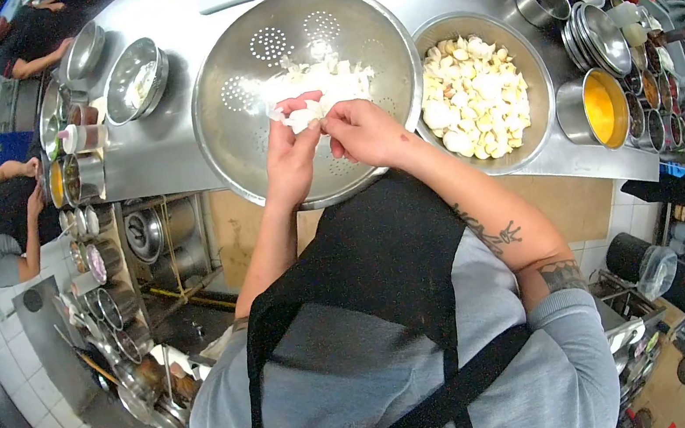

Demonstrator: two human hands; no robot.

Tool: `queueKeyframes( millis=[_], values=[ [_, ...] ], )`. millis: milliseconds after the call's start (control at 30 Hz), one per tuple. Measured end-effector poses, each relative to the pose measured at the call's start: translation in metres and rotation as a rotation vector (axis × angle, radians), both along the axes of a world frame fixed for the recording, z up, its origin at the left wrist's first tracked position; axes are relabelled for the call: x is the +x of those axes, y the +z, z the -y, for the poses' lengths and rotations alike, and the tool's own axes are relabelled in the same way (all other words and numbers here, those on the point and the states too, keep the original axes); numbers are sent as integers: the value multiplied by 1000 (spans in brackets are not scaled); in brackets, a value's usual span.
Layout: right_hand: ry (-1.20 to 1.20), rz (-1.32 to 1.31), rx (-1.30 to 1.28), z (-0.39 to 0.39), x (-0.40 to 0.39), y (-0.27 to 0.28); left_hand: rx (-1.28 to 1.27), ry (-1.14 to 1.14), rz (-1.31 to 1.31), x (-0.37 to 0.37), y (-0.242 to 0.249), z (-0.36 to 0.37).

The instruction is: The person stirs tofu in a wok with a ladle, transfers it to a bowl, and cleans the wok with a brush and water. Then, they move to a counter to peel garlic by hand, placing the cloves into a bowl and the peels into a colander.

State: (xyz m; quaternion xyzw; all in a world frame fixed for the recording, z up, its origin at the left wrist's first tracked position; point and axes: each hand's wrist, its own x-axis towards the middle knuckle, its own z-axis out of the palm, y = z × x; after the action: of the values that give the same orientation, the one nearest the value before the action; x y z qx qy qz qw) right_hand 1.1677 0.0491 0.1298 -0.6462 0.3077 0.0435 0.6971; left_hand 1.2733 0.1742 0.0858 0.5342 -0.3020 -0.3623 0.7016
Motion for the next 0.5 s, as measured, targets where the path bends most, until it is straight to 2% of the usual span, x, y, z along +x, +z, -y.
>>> queueKeyframes(
  millis=[100,200,300,400,500],
  values=[
    [15,103,-64,1,-1,-14,-4,-33,39,-1,8,1],
    [-38,230,-330,0,-2,-33,-2,-8,163,-8,13,6],
    [45,325,-804,-2,-4,-11,51,-14,-169,-12,13,9],
    [148,387,-990,0,-8,-12,219,-133,-121,-4,11,3],
    [130,314,-952,-1,-8,-12,183,-48,-92,-10,12,6]
  ],
)
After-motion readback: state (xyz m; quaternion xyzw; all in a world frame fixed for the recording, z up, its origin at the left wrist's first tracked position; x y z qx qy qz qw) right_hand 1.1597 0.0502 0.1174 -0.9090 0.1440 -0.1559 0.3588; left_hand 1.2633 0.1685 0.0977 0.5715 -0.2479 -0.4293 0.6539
